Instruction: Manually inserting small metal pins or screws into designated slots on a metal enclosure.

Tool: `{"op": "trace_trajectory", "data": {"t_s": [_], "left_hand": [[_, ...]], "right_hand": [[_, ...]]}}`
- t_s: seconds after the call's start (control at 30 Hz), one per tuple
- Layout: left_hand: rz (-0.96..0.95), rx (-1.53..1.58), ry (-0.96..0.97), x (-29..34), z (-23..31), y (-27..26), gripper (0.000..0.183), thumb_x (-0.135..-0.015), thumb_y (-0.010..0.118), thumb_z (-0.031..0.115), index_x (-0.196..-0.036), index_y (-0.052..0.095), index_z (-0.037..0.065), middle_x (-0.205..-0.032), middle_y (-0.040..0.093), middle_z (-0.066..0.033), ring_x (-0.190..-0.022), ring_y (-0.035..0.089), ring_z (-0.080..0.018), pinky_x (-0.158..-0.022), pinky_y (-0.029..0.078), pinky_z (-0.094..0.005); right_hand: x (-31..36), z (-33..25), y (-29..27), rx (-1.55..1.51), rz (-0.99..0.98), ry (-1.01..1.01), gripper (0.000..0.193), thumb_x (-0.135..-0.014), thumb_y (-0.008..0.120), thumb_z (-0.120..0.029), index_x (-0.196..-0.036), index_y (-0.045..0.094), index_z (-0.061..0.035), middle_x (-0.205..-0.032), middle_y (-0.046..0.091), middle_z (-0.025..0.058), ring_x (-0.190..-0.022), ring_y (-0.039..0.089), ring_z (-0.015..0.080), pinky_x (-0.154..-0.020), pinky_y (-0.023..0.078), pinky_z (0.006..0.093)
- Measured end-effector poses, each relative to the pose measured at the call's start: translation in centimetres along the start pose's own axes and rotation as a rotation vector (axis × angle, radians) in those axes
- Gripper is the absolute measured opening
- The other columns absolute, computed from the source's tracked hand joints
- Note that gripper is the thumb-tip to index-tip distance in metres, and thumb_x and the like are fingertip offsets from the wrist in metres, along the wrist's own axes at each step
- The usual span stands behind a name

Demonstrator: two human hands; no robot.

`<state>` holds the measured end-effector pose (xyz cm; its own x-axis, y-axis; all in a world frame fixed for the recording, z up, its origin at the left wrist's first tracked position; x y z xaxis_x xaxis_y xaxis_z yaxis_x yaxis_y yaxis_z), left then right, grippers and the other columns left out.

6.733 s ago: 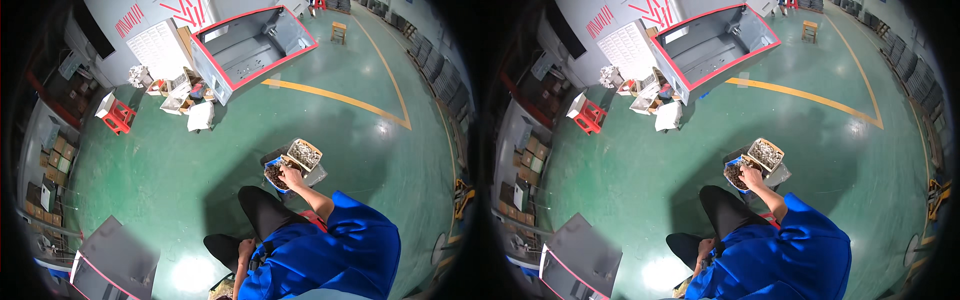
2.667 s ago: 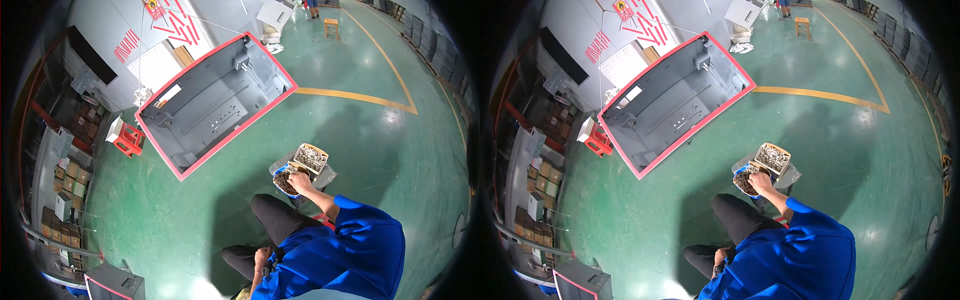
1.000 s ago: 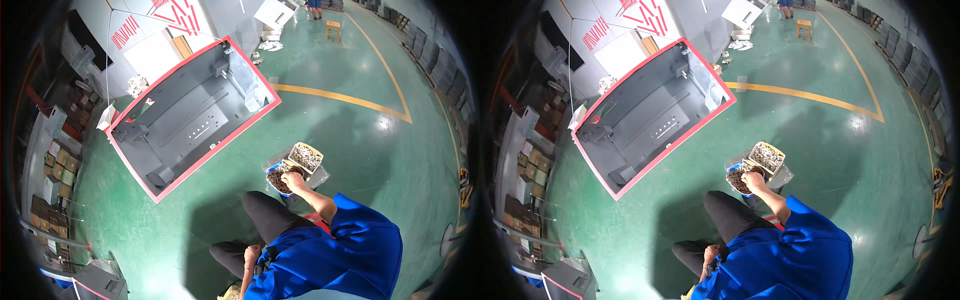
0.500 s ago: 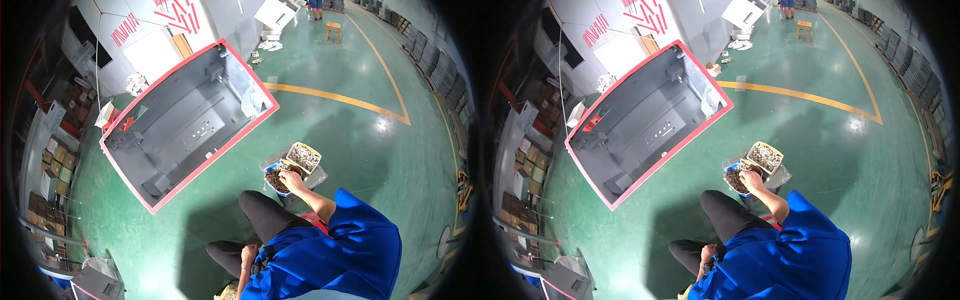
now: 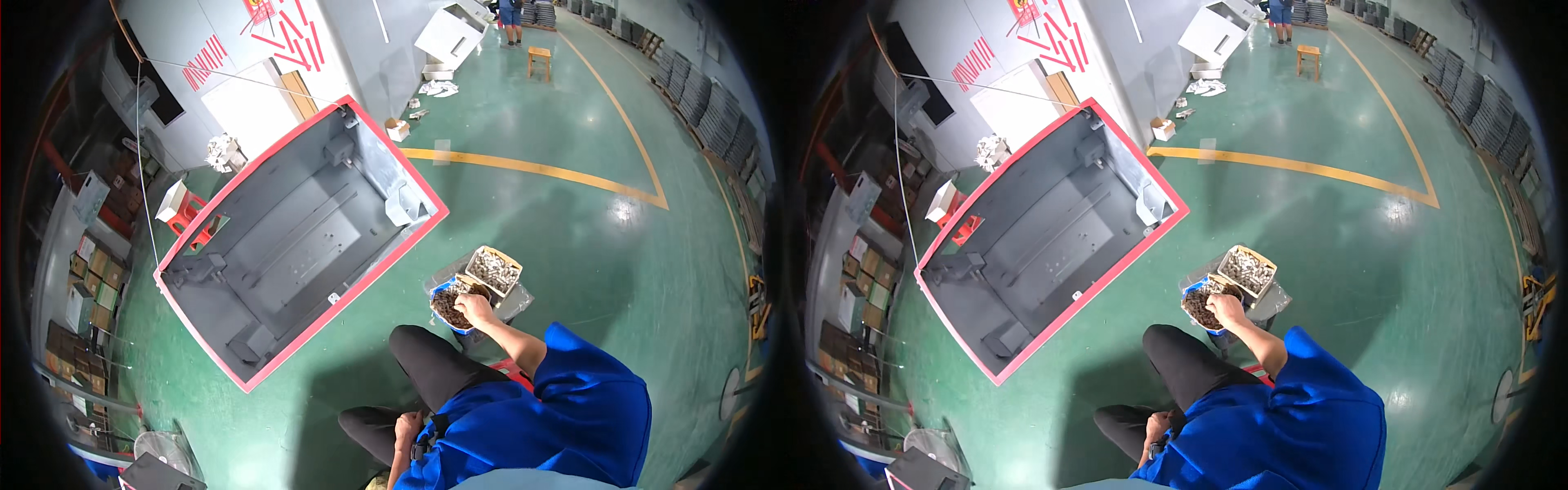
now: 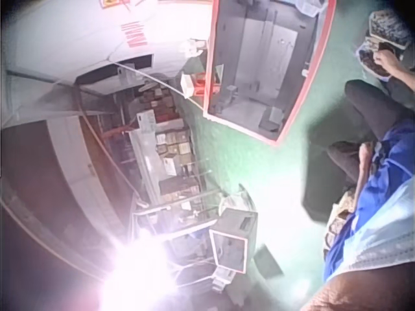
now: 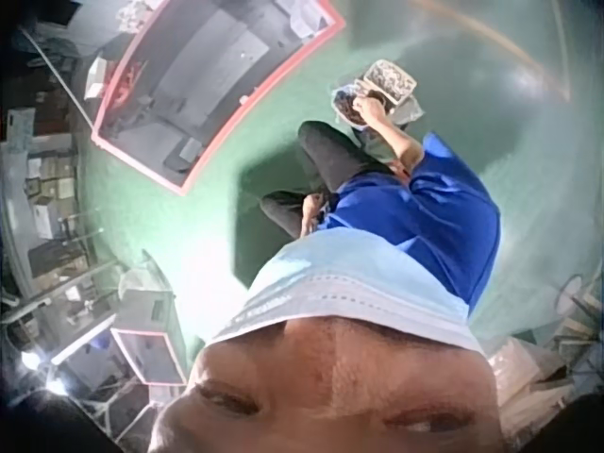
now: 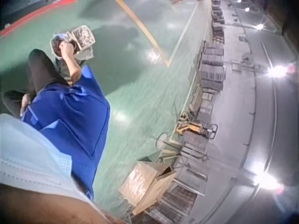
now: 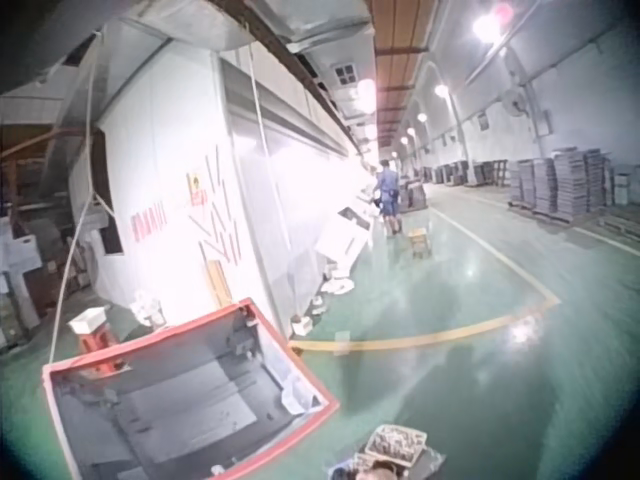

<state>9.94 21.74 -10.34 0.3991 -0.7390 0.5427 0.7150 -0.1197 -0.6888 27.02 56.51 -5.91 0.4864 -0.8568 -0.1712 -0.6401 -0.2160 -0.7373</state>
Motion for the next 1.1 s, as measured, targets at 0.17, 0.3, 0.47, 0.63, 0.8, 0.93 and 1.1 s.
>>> {"op": "trace_trajectory", "data": {"t_s": [0.17,0.3,0.47,0.63,0.8,0.93,1.1], "left_hand": [[0.022,0.000,-0.008,-0.8,1.8,0.2,0.042,-0.085,0.053,0.045,-0.079,0.068,0.006,-0.072,0.064,-0.0177,-0.074,0.064,-0.0338,-0.065,0.049,-0.0417],[0.031,0.038,-0.014,-1.6,2.0,0.6,0.043,-0.086,0.051,0.043,-0.077,0.068,0.005,-0.072,0.065,-0.0168,-0.074,0.064,-0.0340,-0.066,0.050,-0.0416],[0.027,0.110,-0.026,-2.5,2.4,1.2,0.042,-0.086,0.050,0.043,-0.078,0.069,0.006,-0.072,0.065,-0.0167,-0.075,0.064,-0.0339,-0.067,0.050,-0.0421],[0.050,0.112,0.003,-3.4,2.5,2.1,0.042,-0.087,0.050,0.042,-0.078,0.069,0.005,-0.072,0.065,-0.0167,-0.075,0.065,-0.0335,-0.067,0.050,-0.0420],[0.061,0.166,0.014,-3.1,2.2,2.0,0.042,-0.087,0.051,0.041,-0.077,0.069,0.004,-0.068,0.064,-0.0156,-0.070,0.065,-0.0317,-0.065,0.050,-0.0392],[0.062,0.241,-0.032,-2.4,1.4,1.7,0.044,-0.087,0.051,0.040,-0.073,0.068,0.002,-0.063,0.064,-0.0127,-0.064,0.065,-0.0246,-0.061,0.049,-0.0350],[0.033,0.434,-0.128,-1.5,0.2,0.8,0.045,-0.088,0.052,0.038,-0.067,0.066,0.000,-0.058,0.063,-0.0070,-0.050,0.058,-0.0137,-0.053,0.046,-0.0295]], "right_hand": [[-1.3,1.4,-0.9,0.027,0.034,0.009,0.011,-0.079,0.062,-0.019,-0.080,0.061,-0.0077,-0.074,0.063,0.0128,-0.072,0.062,0.0307,-0.065,0.047,0.0401],[-2.3,0.8,-2.2,0.030,0.103,-0.015,0.007,-0.079,0.061,-0.015,-0.080,0.061,-0.0078,-0.076,0.062,0.0121,-0.074,0.062,0.0296,-0.067,0.047,0.0387],[-2.7,1.3,-3.1,0.044,0.089,-0.022,0.006,-0.079,0.061,-0.014,-0.082,0.061,-0.0090,-0.077,0.063,0.0117,-0.075,0.062,0.0293,-0.066,0.047,0.0380],[-3.1,2.3,-3.3,0.041,0.102,-0.018,0.005,-0.078,0.060,-0.012,-0.082,0.060,-0.0098,-0.076,0.062,0.0105,-0.075,0.062,0.0288,-0.065,0.047,0.0378],[-2.6,2.5,-2.9,0.037,0.089,-0.026,0.005,-0.075,0.060,-0.010,-0.080,0.059,-0.0095,-0.075,0.061,0.0092,-0.074,0.062,0.0283,-0.065,0.047,0.0378],[-1.8,2.1,-2.3,0.043,0.075,-0.043,0.006,-0.074,0.061,-0.010,-0.079,0.059,-0.0097,-0.075,0.062,0.0085,-0.074,0.062,0.0273,-0.065,0.047,0.0378],[-0.6,1.1,-1.3,0.075,0.013,-0.028,0.009,-0.077,0.064,-0.017,-0.079,0.060,-0.0098,-0.073,0.063,0.0092,-0.071,0.063,0.0276,-0.064,0.048,0.0379]]}}
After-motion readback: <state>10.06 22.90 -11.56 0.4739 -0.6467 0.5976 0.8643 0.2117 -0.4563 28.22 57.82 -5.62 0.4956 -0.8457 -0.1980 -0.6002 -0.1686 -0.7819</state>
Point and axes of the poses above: each hand's wrist, its own x-axis away from the middle knuckle, its own y-axis out of the palm, z = x × y, the point moved 5 cm from there along -x, towards the middle knuckle
